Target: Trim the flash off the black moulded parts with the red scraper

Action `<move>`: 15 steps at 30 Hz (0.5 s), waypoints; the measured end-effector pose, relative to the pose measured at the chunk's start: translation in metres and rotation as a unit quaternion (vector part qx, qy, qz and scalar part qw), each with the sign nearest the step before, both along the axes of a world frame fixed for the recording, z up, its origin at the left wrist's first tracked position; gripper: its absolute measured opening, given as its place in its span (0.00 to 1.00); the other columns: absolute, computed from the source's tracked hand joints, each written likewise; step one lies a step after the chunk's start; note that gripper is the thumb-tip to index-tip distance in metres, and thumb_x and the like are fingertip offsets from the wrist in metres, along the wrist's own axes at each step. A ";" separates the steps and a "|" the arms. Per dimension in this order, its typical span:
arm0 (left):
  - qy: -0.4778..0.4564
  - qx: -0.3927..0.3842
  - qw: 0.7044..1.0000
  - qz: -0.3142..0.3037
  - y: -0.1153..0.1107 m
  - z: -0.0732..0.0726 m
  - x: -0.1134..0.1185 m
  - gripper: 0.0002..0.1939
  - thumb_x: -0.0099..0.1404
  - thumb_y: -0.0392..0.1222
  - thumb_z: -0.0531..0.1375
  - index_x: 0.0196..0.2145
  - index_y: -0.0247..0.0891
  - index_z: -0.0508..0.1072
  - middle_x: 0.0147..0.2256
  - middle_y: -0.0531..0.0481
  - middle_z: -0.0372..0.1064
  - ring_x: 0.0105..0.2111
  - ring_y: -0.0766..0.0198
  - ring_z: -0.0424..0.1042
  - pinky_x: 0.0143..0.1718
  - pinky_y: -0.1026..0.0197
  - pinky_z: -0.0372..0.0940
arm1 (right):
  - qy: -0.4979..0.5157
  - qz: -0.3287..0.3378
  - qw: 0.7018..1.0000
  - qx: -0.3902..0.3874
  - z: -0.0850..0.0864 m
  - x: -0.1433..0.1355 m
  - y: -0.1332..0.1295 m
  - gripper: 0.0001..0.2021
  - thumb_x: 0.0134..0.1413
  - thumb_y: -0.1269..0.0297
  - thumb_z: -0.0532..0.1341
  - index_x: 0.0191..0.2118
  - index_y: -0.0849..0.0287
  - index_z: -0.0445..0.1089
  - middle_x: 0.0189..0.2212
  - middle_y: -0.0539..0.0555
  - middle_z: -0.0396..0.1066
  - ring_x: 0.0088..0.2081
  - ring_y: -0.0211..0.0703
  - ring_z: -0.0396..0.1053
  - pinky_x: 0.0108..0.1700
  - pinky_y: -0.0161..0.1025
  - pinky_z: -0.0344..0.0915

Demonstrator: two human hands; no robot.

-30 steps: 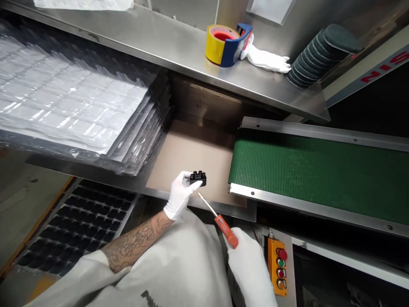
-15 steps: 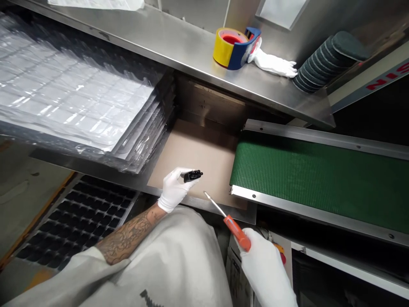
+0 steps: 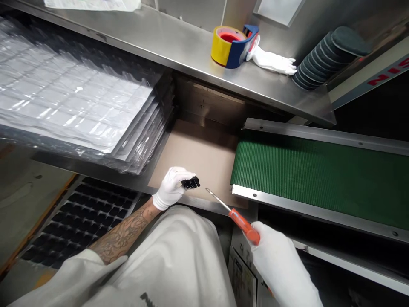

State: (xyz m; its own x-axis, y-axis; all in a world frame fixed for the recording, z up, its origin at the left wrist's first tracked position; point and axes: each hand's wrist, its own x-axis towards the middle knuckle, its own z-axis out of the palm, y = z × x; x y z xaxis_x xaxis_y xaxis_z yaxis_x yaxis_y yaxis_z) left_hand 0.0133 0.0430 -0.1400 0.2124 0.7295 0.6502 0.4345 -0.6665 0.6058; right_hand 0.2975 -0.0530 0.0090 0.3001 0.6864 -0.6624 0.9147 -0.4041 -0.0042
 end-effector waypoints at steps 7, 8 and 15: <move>-0.119 -0.112 0.986 -0.042 -0.002 0.001 0.001 0.14 0.59 0.36 0.67 0.43 0.41 0.72 0.40 0.45 0.76 0.42 0.57 0.72 0.47 0.50 0.66 | 0.040 -0.042 0.998 0.008 -0.001 0.005 -0.002 0.18 0.55 0.44 0.54 0.31 0.51 0.71 0.21 0.49 0.69 0.23 0.38 0.64 0.28 0.32 0.58; -0.166 -0.151 0.973 -0.051 -0.002 0.002 0.003 0.15 0.57 0.39 0.69 0.42 0.40 0.72 0.40 0.44 0.75 0.43 0.56 0.72 0.48 0.50 0.66 | 0.044 -0.058 0.997 0.019 -0.002 0.005 -0.003 0.19 0.54 0.42 0.54 0.30 0.51 0.71 0.21 0.49 0.69 0.23 0.38 0.64 0.28 0.32 0.58; -0.471 -0.377 0.790 -0.110 -0.010 0.010 0.025 0.24 0.51 0.54 0.72 0.39 0.36 0.74 0.37 0.46 0.69 0.37 0.59 0.68 0.40 0.58 0.65 | 0.105 -0.125 0.979 0.124 -0.019 0.001 -0.028 0.18 0.48 0.43 0.58 0.33 0.51 0.76 0.18 0.49 0.67 0.21 0.38 0.62 0.23 0.32 0.56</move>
